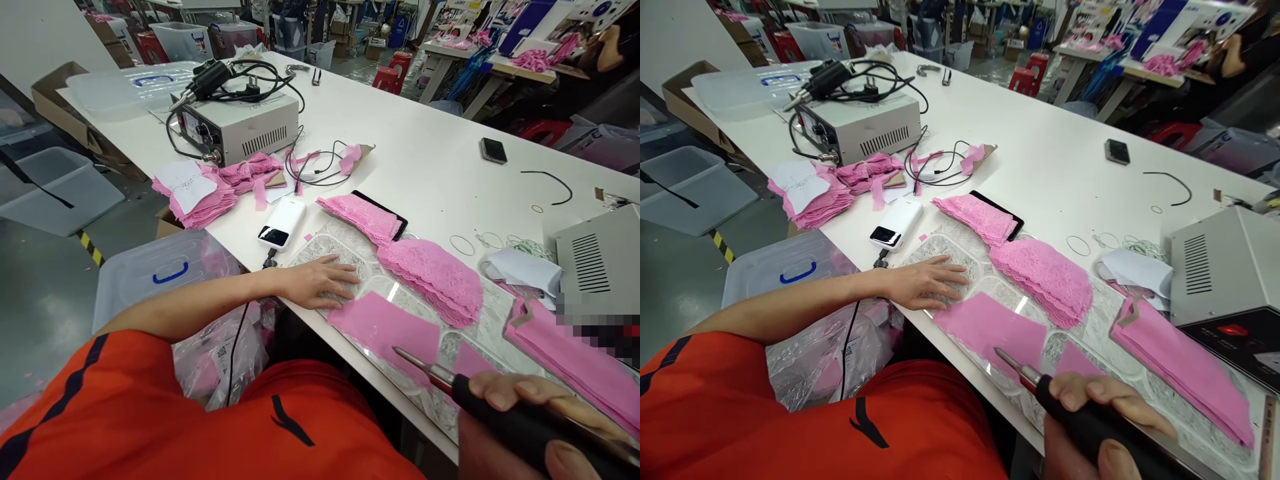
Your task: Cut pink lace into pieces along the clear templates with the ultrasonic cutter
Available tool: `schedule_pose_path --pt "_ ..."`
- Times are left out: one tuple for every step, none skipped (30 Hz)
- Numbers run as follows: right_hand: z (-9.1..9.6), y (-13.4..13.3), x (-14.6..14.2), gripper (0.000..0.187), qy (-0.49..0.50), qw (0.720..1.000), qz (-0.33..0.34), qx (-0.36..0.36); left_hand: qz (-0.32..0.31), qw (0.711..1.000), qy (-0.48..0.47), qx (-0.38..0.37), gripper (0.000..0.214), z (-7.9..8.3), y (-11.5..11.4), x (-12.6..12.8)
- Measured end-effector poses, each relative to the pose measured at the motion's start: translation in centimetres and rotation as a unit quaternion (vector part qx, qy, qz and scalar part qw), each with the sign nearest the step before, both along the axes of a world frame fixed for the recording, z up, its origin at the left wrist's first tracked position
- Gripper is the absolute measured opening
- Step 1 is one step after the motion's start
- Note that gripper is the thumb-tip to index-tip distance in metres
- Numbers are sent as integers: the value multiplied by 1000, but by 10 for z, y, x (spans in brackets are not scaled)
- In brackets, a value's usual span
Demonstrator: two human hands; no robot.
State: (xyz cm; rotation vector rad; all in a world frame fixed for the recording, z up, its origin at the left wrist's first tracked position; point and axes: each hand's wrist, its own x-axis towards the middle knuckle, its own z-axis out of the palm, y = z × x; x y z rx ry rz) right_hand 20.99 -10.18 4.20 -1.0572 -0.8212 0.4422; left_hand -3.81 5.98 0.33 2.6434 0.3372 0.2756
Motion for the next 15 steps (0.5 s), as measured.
schedule_pose_path --pt "0 5 -7 18 11 999 29 20 5 1000 0 0 31 -1 0 0" --pt "0 10 -13 18 20 997 64 38 11 1000 -1 2 31 -2 -1 0" --pt "-1 14 -19 19 26 993 102 48 17 1000 -3 5 31 -3 -1 1" --pt "-3 18 -25 19 32 989 133 53 21 1000 -5 9 31 -4 -2 1" --pt "-5 20 -30 19 37 986 157 52 24 1000 -10 14 31 -5 -3 2" --pt "-7 22 -35 18 42 983 174 49 25 999 -14 19 31 -6 -3 2" --pt "-9 24 -40 18 46 980 189 44 26 999 -18 24 32 -8 -4 2" --pt "-11 25 -44 17 49 977 201 41 28 999 -21 28 32 -9 -4 3" --pt "-12 27 -48 17 51 975 212 40 29 999 -24 31 32 -10 -5 3" --pt "-13 28 -52 17 52 973 221 41 30 999 -26 33 32 -11 -5 3" --pt "-14 29 -55 18 52 971 229 45 32 998 -29 35 32 -12 -5 3" --pt "-15 30 -58 18 51 969 236 48 32 998 -32 37 32 -13 -5 4" --pt "-16 32 -60 18 51 968 241 50 33 998 -36 39 33 -14 -6 4" --pt "-16 33 -62 18 50 967 246 52 33 998 -41 42 33 -14 -6 4" --pt "-16 34 -63 18 47 966 249 52 34 997 -44 44 33 -15 -6 4"
